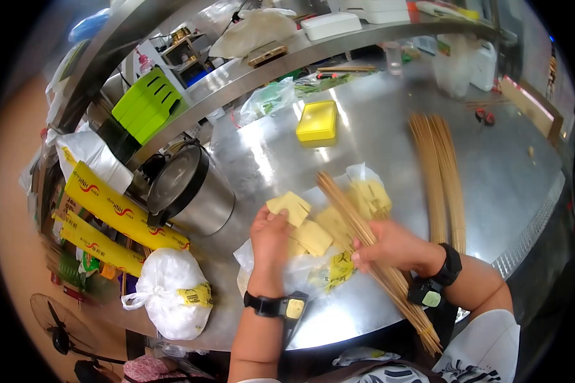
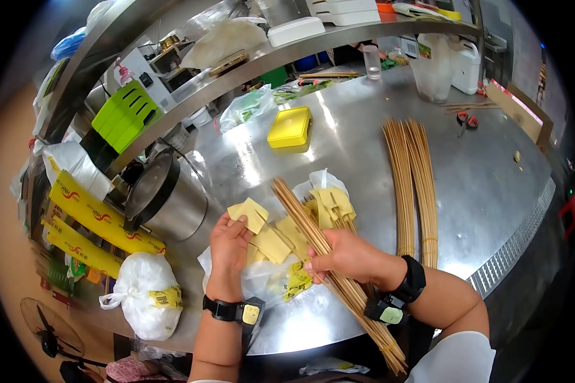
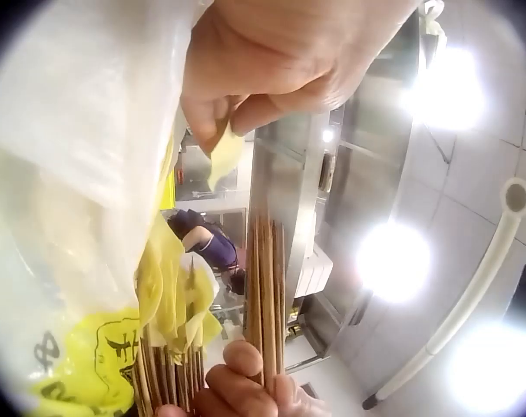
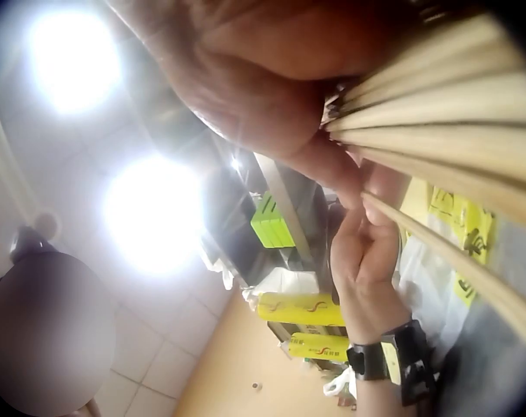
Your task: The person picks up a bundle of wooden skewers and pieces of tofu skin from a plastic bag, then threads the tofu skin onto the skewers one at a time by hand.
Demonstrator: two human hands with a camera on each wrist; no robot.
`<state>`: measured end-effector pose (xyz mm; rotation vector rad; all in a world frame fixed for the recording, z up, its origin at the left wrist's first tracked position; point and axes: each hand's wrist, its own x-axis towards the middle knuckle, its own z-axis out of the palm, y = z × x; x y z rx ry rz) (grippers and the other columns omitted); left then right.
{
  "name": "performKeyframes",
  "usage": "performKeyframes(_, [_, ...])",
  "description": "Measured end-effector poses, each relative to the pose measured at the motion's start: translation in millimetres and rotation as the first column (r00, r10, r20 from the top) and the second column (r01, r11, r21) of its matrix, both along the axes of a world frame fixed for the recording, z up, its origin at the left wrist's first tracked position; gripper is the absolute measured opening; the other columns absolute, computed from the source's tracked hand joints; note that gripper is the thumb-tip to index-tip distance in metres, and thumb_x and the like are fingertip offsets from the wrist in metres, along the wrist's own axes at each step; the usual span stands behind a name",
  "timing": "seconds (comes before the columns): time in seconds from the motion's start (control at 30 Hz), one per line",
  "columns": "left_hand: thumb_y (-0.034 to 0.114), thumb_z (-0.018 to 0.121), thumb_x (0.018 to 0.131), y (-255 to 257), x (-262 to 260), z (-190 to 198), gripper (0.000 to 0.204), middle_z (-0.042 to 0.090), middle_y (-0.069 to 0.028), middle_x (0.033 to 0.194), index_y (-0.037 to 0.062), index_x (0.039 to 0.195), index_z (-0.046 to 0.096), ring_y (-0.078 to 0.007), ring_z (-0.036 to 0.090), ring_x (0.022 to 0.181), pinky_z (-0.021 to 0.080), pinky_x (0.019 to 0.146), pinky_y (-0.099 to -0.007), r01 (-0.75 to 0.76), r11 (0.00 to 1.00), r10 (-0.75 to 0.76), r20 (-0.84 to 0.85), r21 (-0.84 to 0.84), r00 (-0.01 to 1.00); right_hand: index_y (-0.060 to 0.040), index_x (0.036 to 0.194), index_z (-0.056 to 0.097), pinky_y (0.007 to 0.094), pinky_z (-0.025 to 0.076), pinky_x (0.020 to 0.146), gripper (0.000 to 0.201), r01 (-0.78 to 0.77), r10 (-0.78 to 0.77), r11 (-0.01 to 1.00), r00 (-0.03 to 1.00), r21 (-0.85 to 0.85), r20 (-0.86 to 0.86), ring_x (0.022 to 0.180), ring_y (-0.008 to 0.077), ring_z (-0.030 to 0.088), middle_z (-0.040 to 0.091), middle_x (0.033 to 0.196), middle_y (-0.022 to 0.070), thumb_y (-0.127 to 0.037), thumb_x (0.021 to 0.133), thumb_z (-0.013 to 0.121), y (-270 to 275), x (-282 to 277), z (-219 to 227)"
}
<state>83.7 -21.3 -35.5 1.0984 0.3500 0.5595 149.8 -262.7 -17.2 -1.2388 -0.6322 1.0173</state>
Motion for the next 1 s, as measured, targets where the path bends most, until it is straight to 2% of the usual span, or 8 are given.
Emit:
performKeyframes(0.2, [-0.002,0.051,0.091,-1,-1,3,0.032,0.061,-0.0125,0.110,0.0008,0.122,0.044,-0.0225,0.063,0.096,0.054,0.086,-0.0373,-0.023,0.998,0.022,0.018,0.055,1.000,-0.0010,0.089,0.046,0.0285,0.050,0.059,0.019,-0.033,0.034,0.999,0.999,-0.032,0.023,0.066,0.0199,0.062,0.059,0.074,0.0119,0.002,0.084,0.064,2,1,0])
performKeyframes(0.33, [-0.001,0.053,0.091,-7,0,7,0.037,0.062,-0.0119,0.110,0.0032,0.125,0.042,-0.0199,0.062,0.096,0.054,0.083,-0.0339,-0.044,0.994,0.032,0.124,0.101,0.992,-0.0010,0.090,0.046,0.0284,0.051,0.059,0.020,-0.043,0.045,0.998,0.998,-0.053,0.034,0.067,0.0201,0.063,0.059,0.075,0.0120,0.002,0.083,0.064,4,-1,-1])
performKeyframes(0.4, [-0.004,0.054,0.089,-8,0,9,0.046,0.061,-0.0174,0.115,0.0014,0.131,0.036,-0.0204,0.061,0.100,0.053,0.083,-0.0323,-0.067,0.984,0.052,0.092,0.167,0.994,-0.0012,0.091,0.045,0.0283,0.052,0.060,0.021,-0.048,0.048,0.998,0.999,-0.039,-0.004,0.067,0.0204,0.063,0.059,0.075,0.0124,0.002,0.084,0.064,5,0,-5])
performKeyframes(0.53, [-0.005,0.055,0.088,-13,-3,15,0.057,0.061,-0.0181,0.114,0.0024,0.138,0.029,-0.0194,0.061,0.099,0.052,0.083,-0.0299,-0.080,0.974,0.060,0.098,0.214,0.993,-0.0014,0.091,0.045,0.0282,0.052,0.060,0.021,-0.059,0.059,0.998,0.998,-0.027,0.000,0.067,0.0203,0.063,0.060,0.076,0.0127,0.002,0.084,0.064,5,0,-3])
performKeyframes(0.6, [-0.008,0.054,0.087,-15,-5,17,0.066,0.062,-0.0182,0.114,0.0043,0.143,0.021,-0.0193,0.061,0.099,0.051,0.083,-0.0282,-0.031,0.964,0.010,0.083,0.265,0.997,-0.0016,0.091,0.044,0.0277,0.051,0.059,0.021,-0.043,0.041,0.998,0.999,-0.047,-0.033,0.066,0.0198,0.063,0.060,0.075,0.0123,0.002,0.084,0.064,4,-1,-3])
performKeyframes(0.8, [-0.012,0.054,0.085,-16,-7,15,0.072,0.062,-0.0179,0.112,0.0071,0.145,0.019,-0.0197,0.061,0.101,0.050,0.086,-0.0302,0.020,0.951,-0.063,0.129,0.308,0.990,-0.0023,0.091,0.045,0.0264,0.050,0.059,0.020,-0.015,0.016,0.995,1.000,-0.104,0.007,0.065,0.0192,0.063,0.060,0.073,0.0111,0.001,0.084,0.063,3,-4,6])
performKeyframes(0.9, [-0.013,0.053,0.084,-22,-7,22,0.075,0.061,-0.0182,0.114,0.0080,0.146,0.018,-0.0195,0.061,0.102,0.050,0.085,-0.0305,0.008,0.960,-0.050,0.143,0.278,0.988,-0.0026,0.090,0.044,0.0264,0.050,0.058,0.020,-0.063,0.063,0.995,0.998,-0.072,0.007,0.065,0.0192,0.062,0.059,0.073,0.0110,0.002,0.084,0.063,3,0,2])
performKeyframes(1.0, [-0.014,0.053,0.083,-17,-7,19,0.076,0.060,-0.0181,0.116,0.0073,0.146,0.019,-0.0188,0.060,0.103,0.050,0.085,-0.0298,0.005,0.936,-0.041,0.093,0.353,0.995,-0.0030,0.090,0.044,0.0267,0.049,0.058,0.020,-0.064,0.063,0.997,0.998,-0.041,-0.031,0.065,0.0193,0.062,0.058,0.072,0.0108,0.003,0.083,0.063,5,-1,0])
